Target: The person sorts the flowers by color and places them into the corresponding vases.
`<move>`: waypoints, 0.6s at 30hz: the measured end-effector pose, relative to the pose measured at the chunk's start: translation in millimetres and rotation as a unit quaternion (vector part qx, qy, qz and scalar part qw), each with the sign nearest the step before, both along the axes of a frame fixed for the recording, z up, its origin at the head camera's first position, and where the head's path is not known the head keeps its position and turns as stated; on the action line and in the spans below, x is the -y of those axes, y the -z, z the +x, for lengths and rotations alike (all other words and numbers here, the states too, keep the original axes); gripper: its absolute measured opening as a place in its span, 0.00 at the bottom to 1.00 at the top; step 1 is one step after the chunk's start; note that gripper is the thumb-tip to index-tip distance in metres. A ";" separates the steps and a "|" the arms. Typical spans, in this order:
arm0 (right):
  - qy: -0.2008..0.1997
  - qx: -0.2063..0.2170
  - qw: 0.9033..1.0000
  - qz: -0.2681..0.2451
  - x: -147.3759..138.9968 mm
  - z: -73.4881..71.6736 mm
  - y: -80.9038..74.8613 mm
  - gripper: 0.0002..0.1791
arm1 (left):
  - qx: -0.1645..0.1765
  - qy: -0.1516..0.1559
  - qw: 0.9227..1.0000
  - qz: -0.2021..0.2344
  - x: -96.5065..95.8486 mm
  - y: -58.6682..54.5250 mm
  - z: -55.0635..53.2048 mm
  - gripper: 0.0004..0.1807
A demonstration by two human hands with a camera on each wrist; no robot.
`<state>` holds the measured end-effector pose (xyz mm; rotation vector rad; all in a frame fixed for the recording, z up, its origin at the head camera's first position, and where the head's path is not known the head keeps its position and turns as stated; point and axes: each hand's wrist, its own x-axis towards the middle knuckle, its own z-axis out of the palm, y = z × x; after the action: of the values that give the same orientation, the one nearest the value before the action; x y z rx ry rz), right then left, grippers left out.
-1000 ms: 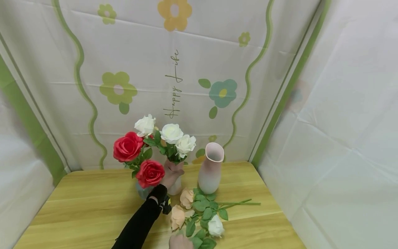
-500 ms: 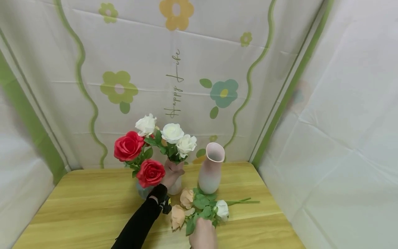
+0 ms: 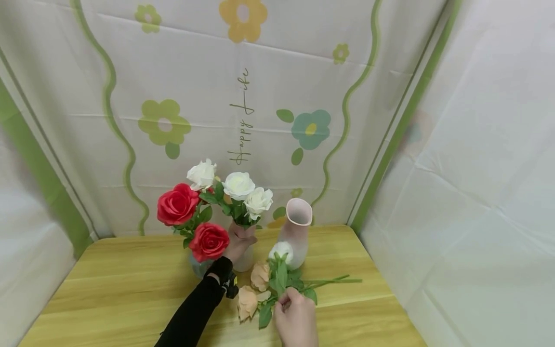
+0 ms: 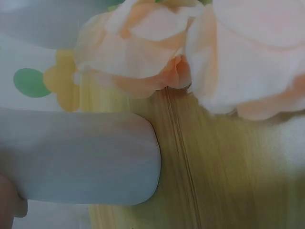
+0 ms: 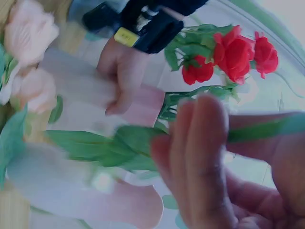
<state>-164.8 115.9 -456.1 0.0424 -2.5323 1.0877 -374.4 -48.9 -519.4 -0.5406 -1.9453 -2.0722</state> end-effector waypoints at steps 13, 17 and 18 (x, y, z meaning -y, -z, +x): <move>0.050 -0.107 0.973 -0.197 7.8 -4.2 7.2 0.10 | 0.044 0.013 0.999 0.003 1.6 -6.8 4.3 0.30; 0.077 -0.118 0.967 -0.213 9.0 -5.2 8.7 0.11 | 0.050 -0.007 0.998 -0.022 2.2 -9.6 6.9 0.47; 0.085 -0.119 0.965 -0.219 9.2 -5.5 8.8 0.10 | 0.050 -0.005 0.998 -0.021 2.4 -10.1 6.7 0.48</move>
<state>-170.3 106.7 -465.0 -0.1516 -1.9999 1.4473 -367.6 -51.3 -509.3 -0.4417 -2.0479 -2.0940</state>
